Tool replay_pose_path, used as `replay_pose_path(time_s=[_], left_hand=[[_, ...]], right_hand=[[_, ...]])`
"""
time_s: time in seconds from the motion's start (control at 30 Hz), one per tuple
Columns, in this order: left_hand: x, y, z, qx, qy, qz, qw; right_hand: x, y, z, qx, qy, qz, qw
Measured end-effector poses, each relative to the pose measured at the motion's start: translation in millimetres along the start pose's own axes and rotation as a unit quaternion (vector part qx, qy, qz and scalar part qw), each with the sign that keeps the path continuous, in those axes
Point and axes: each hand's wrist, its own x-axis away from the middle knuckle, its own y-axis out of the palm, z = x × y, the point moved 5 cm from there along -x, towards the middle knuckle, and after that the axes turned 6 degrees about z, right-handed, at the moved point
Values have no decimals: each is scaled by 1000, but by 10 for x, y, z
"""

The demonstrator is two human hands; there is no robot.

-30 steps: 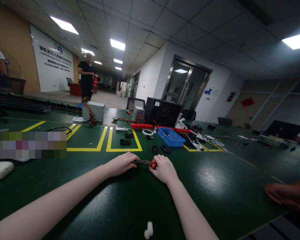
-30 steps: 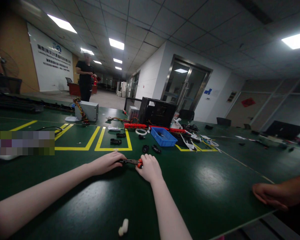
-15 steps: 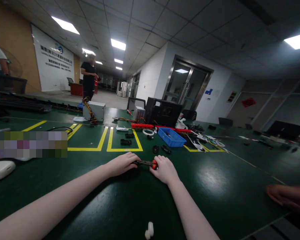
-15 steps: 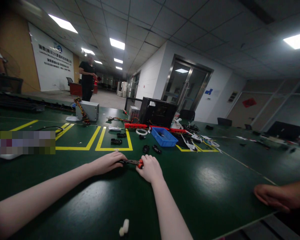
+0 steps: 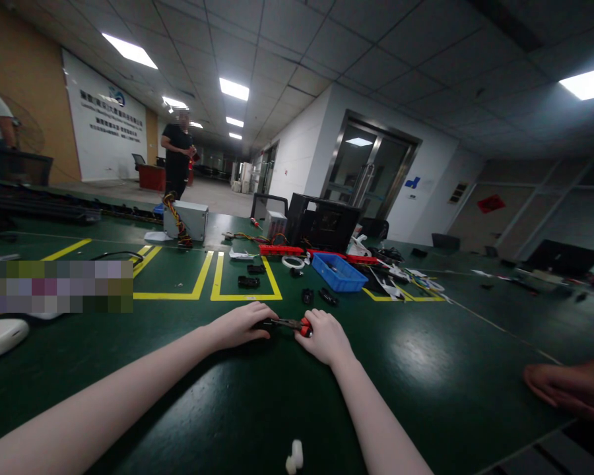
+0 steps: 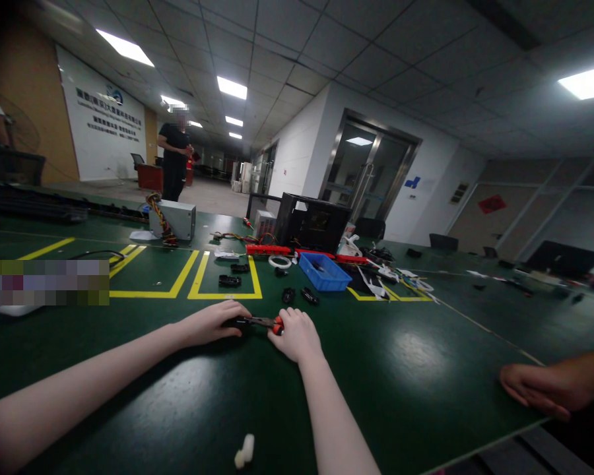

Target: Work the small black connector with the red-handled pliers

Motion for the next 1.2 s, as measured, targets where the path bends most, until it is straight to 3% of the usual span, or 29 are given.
replay_pose_path(time_s=[0.8, 1.2], left_hand=[[-14, -54, 102, -48, 18, 25, 998], [-10, -33, 94, -42, 6, 7, 999]], right_hand=[[-1, 13, 9, -6, -2, 3, 1000], [0, 29, 10, -5, 2, 5, 1000]])
